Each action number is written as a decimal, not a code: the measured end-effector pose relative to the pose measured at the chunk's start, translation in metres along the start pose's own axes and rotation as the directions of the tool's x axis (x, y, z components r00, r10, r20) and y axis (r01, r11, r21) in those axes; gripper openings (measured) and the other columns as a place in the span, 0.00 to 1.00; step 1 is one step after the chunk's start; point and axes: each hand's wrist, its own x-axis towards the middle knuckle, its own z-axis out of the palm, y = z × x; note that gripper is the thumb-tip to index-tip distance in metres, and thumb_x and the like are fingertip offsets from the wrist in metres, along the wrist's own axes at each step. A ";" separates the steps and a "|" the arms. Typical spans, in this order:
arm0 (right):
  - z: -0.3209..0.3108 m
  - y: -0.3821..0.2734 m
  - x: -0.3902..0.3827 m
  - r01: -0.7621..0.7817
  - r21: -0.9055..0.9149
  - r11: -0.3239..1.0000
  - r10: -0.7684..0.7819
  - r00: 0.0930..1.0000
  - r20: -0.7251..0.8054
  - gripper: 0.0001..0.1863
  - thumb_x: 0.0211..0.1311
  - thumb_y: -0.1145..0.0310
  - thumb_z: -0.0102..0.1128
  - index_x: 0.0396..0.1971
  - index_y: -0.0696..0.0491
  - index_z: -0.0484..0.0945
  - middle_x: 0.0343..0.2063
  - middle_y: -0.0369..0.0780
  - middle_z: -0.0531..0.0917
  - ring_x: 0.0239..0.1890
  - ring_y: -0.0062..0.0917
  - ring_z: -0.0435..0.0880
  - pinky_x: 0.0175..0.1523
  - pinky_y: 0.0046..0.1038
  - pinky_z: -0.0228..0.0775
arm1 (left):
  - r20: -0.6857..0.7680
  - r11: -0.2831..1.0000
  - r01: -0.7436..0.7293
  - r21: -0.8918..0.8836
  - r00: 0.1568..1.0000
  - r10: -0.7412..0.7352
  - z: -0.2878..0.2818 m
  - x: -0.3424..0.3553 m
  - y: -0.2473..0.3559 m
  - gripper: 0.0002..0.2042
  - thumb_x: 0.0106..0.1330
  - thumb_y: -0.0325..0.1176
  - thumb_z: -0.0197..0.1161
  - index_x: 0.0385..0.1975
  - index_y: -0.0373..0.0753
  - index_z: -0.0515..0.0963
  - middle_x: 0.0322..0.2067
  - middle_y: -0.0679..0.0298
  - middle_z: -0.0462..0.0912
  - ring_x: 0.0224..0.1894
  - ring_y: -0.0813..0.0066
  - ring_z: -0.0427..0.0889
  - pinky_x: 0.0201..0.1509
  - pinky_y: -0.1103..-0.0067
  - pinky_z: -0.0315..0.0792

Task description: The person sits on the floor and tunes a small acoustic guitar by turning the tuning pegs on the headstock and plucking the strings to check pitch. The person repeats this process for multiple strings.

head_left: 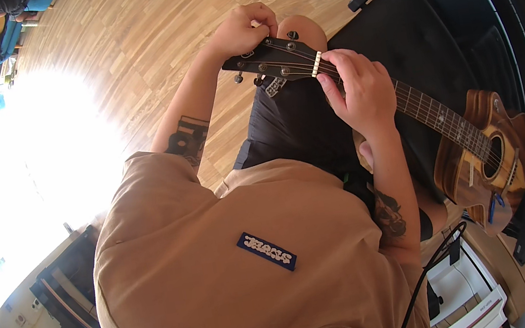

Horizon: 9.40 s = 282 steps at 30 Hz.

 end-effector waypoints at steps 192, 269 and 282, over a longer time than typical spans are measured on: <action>0.013 0.003 -0.002 0.074 -0.111 0.991 -0.078 0.996 -0.034 0.18 0.65 0.57 0.67 0.52 0.45 0.80 0.45 0.32 0.87 0.37 0.27 0.85 0.40 0.33 0.70 | 0.202 0.993 0.114 -0.007 0.973 -0.111 -0.009 -0.002 0.014 0.10 0.65 0.30 0.56 0.36 0.36 0.85 0.33 0.66 0.85 0.39 0.78 0.82 0.46 0.76 0.75; 0.003 0.006 0.015 -0.093 -0.064 0.994 0.086 0.991 -0.105 0.30 0.66 0.51 0.71 0.08 0.47 0.69 0.09 0.36 0.72 0.10 0.34 0.70 0.17 0.36 0.56 | 0.239 0.992 0.128 -0.016 0.963 -0.121 -0.011 0.000 0.011 0.13 0.66 0.27 0.55 0.43 0.34 0.86 0.37 0.66 0.88 0.38 0.80 0.83 0.46 0.78 0.76; 0.000 0.009 0.009 -0.048 -0.031 0.998 0.043 0.987 -0.152 0.31 0.64 0.56 0.75 0.07 0.49 0.66 0.08 0.35 0.68 0.09 0.31 0.65 0.16 0.34 0.50 | 0.112 0.979 0.197 0.056 0.973 -0.202 -0.004 -0.004 0.007 0.13 0.61 0.30 0.60 0.40 0.40 0.90 0.33 0.65 0.91 0.35 0.77 0.86 0.46 0.78 0.78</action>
